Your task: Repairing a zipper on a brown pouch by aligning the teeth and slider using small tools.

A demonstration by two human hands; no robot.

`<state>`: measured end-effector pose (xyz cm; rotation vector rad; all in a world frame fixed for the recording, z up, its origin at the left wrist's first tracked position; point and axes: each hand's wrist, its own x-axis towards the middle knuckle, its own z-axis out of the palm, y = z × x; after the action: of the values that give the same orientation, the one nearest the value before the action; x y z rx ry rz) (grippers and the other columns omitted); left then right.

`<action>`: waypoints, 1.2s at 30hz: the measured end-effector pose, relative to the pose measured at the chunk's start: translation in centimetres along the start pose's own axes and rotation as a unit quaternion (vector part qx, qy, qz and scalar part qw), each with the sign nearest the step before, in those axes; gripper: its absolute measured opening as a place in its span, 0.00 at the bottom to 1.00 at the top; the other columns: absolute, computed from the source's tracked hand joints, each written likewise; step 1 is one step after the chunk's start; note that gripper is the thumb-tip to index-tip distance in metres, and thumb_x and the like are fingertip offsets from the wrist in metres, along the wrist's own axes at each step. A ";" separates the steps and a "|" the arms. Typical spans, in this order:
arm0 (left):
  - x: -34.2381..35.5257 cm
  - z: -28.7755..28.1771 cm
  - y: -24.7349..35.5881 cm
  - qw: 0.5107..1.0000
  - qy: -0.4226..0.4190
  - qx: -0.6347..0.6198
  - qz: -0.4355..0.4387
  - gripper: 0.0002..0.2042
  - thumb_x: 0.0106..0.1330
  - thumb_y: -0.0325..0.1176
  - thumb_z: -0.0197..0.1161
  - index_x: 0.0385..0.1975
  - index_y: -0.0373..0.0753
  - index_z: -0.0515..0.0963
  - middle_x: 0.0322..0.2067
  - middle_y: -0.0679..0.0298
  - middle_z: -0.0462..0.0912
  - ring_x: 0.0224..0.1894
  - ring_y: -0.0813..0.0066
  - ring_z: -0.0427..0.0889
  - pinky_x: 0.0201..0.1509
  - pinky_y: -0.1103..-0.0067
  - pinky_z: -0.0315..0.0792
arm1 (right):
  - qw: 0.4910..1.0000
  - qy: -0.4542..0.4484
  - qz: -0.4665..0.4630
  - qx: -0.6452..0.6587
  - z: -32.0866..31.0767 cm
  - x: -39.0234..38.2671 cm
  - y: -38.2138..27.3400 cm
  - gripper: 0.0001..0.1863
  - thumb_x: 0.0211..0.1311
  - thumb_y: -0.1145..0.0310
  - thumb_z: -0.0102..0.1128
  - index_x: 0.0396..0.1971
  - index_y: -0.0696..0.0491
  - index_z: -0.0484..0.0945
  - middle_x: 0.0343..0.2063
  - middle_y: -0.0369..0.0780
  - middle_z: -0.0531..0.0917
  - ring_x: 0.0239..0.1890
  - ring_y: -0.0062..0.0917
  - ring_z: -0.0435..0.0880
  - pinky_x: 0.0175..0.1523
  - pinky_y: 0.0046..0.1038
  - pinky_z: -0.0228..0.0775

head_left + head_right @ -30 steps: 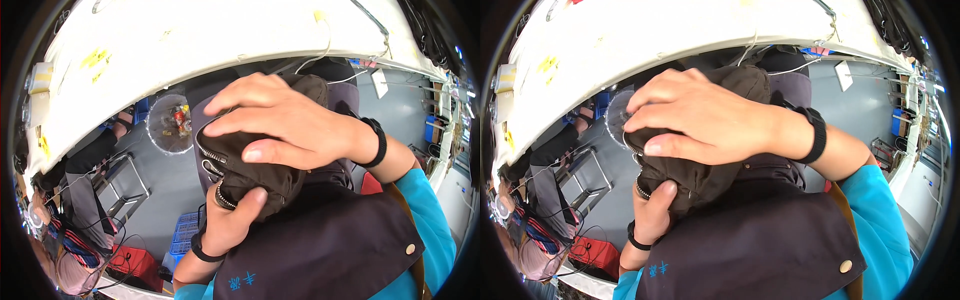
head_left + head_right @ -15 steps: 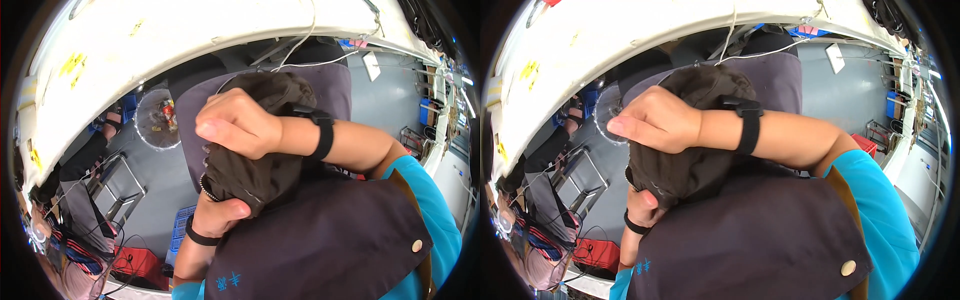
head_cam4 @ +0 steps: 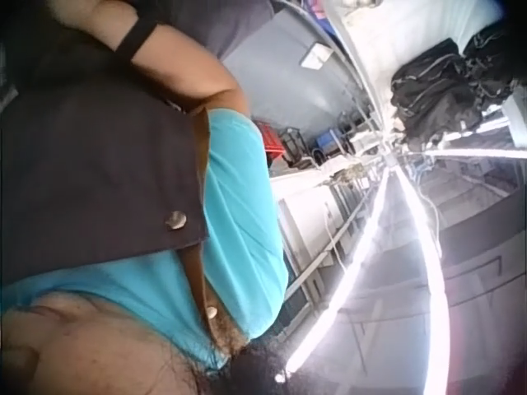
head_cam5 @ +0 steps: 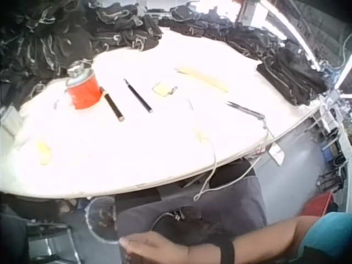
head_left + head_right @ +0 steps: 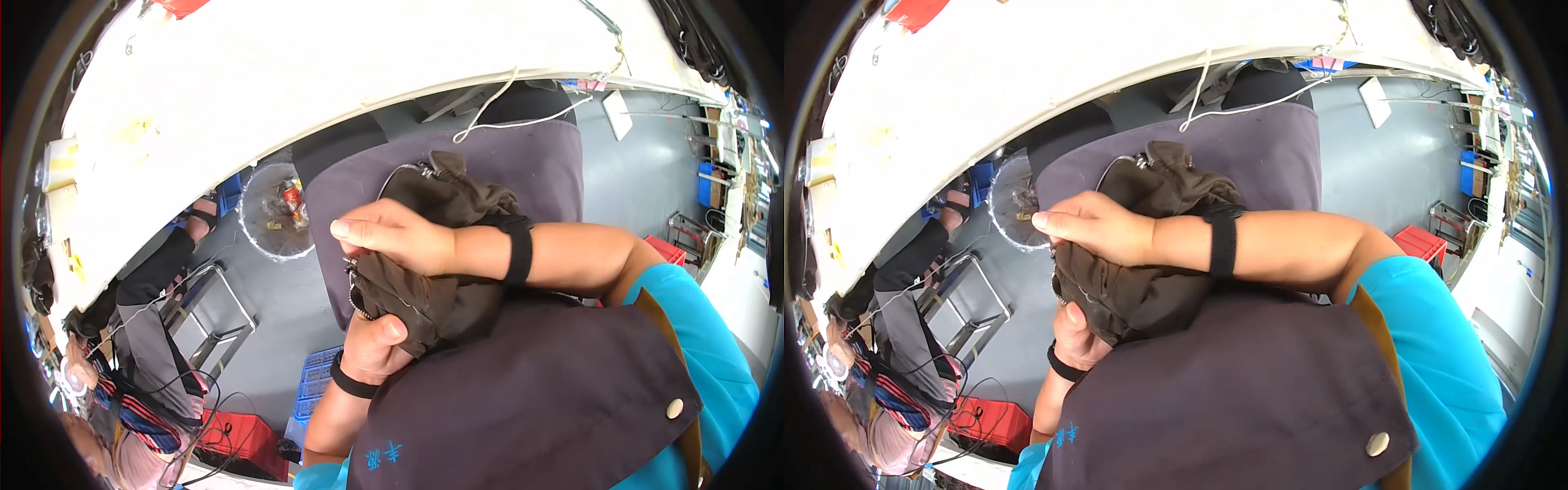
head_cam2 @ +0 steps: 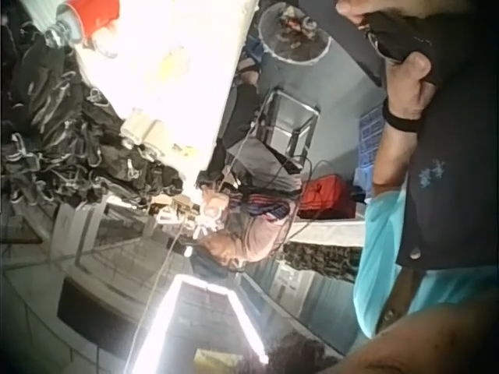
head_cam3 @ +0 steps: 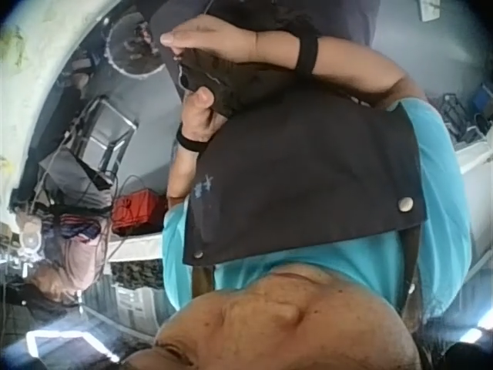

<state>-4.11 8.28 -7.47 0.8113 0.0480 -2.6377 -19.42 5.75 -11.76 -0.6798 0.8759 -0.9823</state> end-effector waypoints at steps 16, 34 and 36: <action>-2.0 3.2 1.1 0.969 0.059 0.227 0.071 0.38 0.52 0.44 0.74 0.60 0.33 0.65 0.54 0.61 0.75 0.55 0.71 0.74 0.60 0.75 0.68 | 0.788 0.052 -0.355 -0.501 1.1 -7.9 -8.9 0.14 0.46 0.65 0.74 0.31 0.54 0.81 0.28 0.35 0.76 0.26 0.26 0.73 0.32 0.28 0.61; -1.5 3.8 1.1 0.966 0.027 0.237 0.097 0.27 0.58 0.35 0.71 0.55 0.32 0.69 0.49 0.64 0.78 0.51 0.76 0.75 0.58 0.77 0.67 | 0.924 0.007 -0.227 -0.308 0.4 -8.8 -9.2 0.08 0.67 0.69 0.54 0.28 0.53 0.70 0.25 0.35 0.73 0.27 0.26 0.70 0.33 0.26 0.62; -1.6 3.6 1.0 0.967 0.020 0.239 0.090 0.28 0.57 0.36 0.71 0.56 0.32 0.69 0.49 0.63 0.77 0.52 0.75 0.74 0.59 0.77 0.67 | 0.929 -0.006 -0.223 -0.296 0.2 -9.0 -10.0 0.09 0.68 0.68 0.53 0.27 0.54 0.70 0.25 0.35 0.73 0.27 0.26 0.71 0.33 0.26 0.63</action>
<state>-4.47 7.36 -3.49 0.9632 -0.6420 -2.4860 -25.93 9.87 -0.77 -1.4484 1.0401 -1.1132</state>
